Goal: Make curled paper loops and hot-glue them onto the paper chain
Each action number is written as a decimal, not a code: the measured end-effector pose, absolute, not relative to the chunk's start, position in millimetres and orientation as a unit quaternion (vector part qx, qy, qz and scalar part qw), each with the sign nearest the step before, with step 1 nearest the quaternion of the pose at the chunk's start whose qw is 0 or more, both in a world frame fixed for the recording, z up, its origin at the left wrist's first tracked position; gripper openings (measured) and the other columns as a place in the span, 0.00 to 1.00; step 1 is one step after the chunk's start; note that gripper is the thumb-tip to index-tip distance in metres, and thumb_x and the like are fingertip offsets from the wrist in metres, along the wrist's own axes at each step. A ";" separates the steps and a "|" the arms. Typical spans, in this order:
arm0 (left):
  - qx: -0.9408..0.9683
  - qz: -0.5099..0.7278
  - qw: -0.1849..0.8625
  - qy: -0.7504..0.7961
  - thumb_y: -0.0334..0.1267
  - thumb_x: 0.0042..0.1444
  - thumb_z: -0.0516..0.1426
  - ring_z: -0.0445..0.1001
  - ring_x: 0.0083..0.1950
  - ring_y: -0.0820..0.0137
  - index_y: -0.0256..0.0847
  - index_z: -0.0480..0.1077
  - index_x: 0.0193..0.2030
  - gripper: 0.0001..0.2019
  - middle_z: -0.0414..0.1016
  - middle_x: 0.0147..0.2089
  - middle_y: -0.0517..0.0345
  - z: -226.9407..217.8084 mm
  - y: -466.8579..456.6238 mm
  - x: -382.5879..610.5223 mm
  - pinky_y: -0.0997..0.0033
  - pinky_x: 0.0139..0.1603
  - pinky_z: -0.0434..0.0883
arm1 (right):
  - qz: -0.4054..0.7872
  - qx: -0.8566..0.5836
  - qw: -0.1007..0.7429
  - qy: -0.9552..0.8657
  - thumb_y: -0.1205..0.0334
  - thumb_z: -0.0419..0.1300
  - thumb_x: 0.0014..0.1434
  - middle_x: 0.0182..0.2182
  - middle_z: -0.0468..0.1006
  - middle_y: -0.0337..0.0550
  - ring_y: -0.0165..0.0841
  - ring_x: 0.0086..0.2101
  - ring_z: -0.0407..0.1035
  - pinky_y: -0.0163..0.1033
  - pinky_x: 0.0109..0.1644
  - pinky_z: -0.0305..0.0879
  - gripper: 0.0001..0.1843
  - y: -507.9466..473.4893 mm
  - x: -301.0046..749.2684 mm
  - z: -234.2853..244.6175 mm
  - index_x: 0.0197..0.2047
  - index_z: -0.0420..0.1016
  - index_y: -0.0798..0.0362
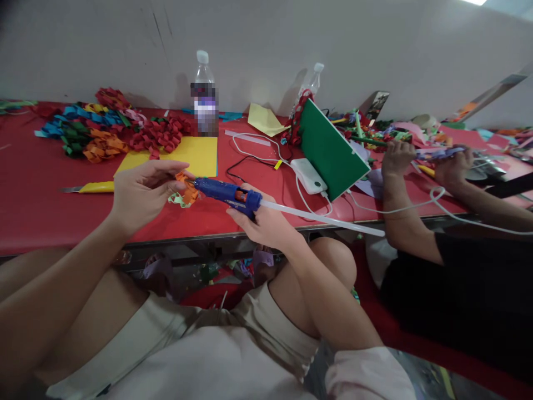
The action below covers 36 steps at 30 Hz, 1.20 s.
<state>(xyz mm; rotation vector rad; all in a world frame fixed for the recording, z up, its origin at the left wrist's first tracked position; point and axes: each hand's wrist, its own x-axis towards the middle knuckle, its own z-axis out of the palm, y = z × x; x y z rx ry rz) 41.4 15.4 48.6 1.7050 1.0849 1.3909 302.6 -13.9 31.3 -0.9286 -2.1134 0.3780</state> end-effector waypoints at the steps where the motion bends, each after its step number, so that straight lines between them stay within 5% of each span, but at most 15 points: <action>1: 0.653 0.534 0.337 0.419 0.50 0.53 0.69 0.81 0.48 0.60 0.51 0.81 0.47 0.16 0.82 0.44 0.56 48.5 15.4 41.4 0.56 0.55 0.78 | 0.152 -0.366 0.390 -0.831 0.51 0.56 0.69 0.33 0.76 0.44 0.34 0.32 0.71 0.40 0.37 0.69 0.11 -14.0 302.7 31.0 0.40 0.70 0.50; 36: 0.670 0.546 0.321 0.388 0.46 0.54 0.68 0.82 0.44 0.60 0.52 0.81 0.46 0.12 0.83 0.42 0.57 44.6 18.2 40.9 0.57 0.49 0.80 | 0.111 -0.337 0.412 -0.839 0.57 0.55 0.69 0.33 0.76 0.46 0.35 0.32 0.72 0.39 0.37 0.68 0.11 -15.9 300.1 33.3 0.37 0.71 0.53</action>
